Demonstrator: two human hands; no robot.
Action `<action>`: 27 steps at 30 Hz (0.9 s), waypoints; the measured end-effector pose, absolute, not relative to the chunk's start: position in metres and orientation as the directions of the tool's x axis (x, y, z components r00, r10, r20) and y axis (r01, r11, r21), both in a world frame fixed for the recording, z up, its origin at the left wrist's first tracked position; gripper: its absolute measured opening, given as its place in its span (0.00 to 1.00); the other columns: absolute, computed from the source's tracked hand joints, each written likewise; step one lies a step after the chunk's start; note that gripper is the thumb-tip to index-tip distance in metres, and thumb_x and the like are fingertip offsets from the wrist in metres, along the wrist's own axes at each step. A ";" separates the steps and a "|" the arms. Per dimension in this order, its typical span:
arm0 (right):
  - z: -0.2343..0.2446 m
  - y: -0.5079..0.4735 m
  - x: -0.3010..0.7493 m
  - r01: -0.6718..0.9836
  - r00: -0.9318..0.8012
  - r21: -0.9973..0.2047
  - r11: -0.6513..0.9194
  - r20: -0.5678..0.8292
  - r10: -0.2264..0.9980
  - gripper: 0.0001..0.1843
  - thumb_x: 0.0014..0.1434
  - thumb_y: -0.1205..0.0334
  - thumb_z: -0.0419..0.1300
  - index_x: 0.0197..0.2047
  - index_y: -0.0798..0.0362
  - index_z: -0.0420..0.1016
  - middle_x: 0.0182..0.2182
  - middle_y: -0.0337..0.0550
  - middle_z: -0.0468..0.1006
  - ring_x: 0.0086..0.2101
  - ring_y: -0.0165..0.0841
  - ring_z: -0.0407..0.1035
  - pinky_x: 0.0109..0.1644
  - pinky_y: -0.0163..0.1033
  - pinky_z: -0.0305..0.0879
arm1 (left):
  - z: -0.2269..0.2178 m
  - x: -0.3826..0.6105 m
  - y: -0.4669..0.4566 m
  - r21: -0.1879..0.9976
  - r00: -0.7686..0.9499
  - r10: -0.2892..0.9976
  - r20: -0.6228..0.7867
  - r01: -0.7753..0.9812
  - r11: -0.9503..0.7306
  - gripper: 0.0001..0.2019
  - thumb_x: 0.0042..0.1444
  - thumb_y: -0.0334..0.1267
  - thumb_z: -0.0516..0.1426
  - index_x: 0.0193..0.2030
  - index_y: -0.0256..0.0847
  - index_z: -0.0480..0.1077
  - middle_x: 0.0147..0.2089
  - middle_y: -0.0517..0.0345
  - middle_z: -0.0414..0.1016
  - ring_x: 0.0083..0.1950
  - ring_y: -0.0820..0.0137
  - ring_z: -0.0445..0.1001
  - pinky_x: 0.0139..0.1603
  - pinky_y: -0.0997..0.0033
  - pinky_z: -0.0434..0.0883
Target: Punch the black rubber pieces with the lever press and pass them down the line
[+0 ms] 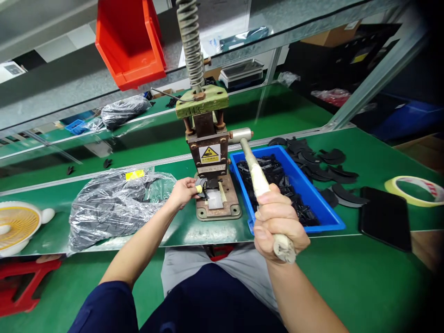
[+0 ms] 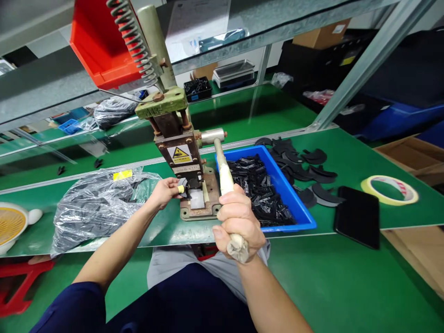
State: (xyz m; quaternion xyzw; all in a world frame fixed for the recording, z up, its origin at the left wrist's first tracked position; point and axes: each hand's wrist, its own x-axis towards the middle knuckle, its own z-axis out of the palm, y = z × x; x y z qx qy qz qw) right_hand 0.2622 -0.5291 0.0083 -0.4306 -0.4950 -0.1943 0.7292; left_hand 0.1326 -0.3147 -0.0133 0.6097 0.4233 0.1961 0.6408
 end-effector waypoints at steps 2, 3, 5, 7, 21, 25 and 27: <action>0.010 -0.529 0.263 0.713 0.412 -0.414 0.566 0.900 0.140 0.08 0.52 0.66 0.63 0.29 0.48 0.67 0.28 0.33 0.74 0.39 0.35 0.73 0.59 0.60 0.69 | -0.011 0.140 -0.313 0.924 0.542 0.756 -0.367 0.306 0.230 0.14 0.44 0.25 0.69 0.32 0.34 0.68 0.25 0.63 0.72 0.25 0.76 0.73 0.26 0.76 0.75; 0.010 -0.528 0.263 0.714 0.407 -0.408 0.569 0.903 0.137 0.08 0.52 0.67 0.63 0.29 0.48 0.67 0.28 0.33 0.74 0.39 0.35 0.73 0.59 0.60 0.69 | -0.010 0.143 -0.312 0.914 0.534 0.750 -0.390 0.325 0.244 0.13 0.44 0.24 0.68 0.30 0.35 0.67 0.25 0.63 0.71 0.24 0.76 0.73 0.26 0.76 0.75; 0.011 -0.528 0.263 0.715 0.403 -0.399 0.575 0.906 0.128 0.08 0.51 0.67 0.63 0.30 0.48 0.67 0.29 0.33 0.74 0.40 0.35 0.73 0.59 0.59 0.69 | -0.009 0.150 -0.311 0.894 0.526 0.737 -0.425 0.372 0.249 0.13 0.44 0.22 0.67 0.27 0.35 0.66 0.24 0.64 0.70 0.22 0.77 0.71 0.23 0.78 0.74; 0.011 -0.528 0.263 0.715 0.401 -0.396 0.577 0.907 0.125 0.08 0.51 0.68 0.63 0.30 0.48 0.67 0.29 0.33 0.74 0.40 0.35 0.73 0.59 0.59 0.69 | -0.009 0.155 -0.309 0.874 0.525 0.723 -0.448 0.426 0.232 0.12 0.45 0.21 0.65 0.24 0.35 0.65 0.22 0.64 0.69 0.20 0.79 0.69 0.20 0.80 0.71; 0.012 -0.529 0.264 0.699 0.394 -0.397 0.595 0.908 0.143 0.08 0.51 0.67 0.63 0.30 0.47 0.67 0.29 0.33 0.74 0.39 0.35 0.73 0.58 0.59 0.70 | -0.015 0.159 -0.303 0.803 0.487 0.661 -0.571 0.499 0.326 0.16 0.42 0.25 0.68 0.21 0.38 0.63 0.16 0.67 0.64 0.18 0.77 0.69 0.21 0.79 0.73; 0.012 -0.529 0.262 0.693 0.421 -0.417 0.589 0.896 0.139 0.07 0.52 0.66 0.63 0.29 0.47 0.67 0.29 0.33 0.74 0.39 0.36 0.73 0.57 0.61 0.70 | -0.017 0.164 -0.303 0.794 0.466 0.691 -0.552 0.547 0.266 0.15 0.41 0.23 0.67 0.20 0.38 0.63 0.15 0.66 0.64 0.17 0.74 0.70 0.19 0.78 0.72; 0.012 -0.531 0.262 0.693 0.427 -0.426 0.581 0.893 0.146 0.07 0.53 0.66 0.63 0.29 0.47 0.67 0.29 0.33 0.74 0.39 0.36 0.73 0.57 0.61 0.70 | -0.018 0.168 -0.302 0.771 0.445 0.699 -0.560 0.588 0.244 0.13 0.42 0.23 0.66 0.20 0.38 0.65 0.14 0.65 0.64 0.17 0.72 0.70 0.19 0.77 0.72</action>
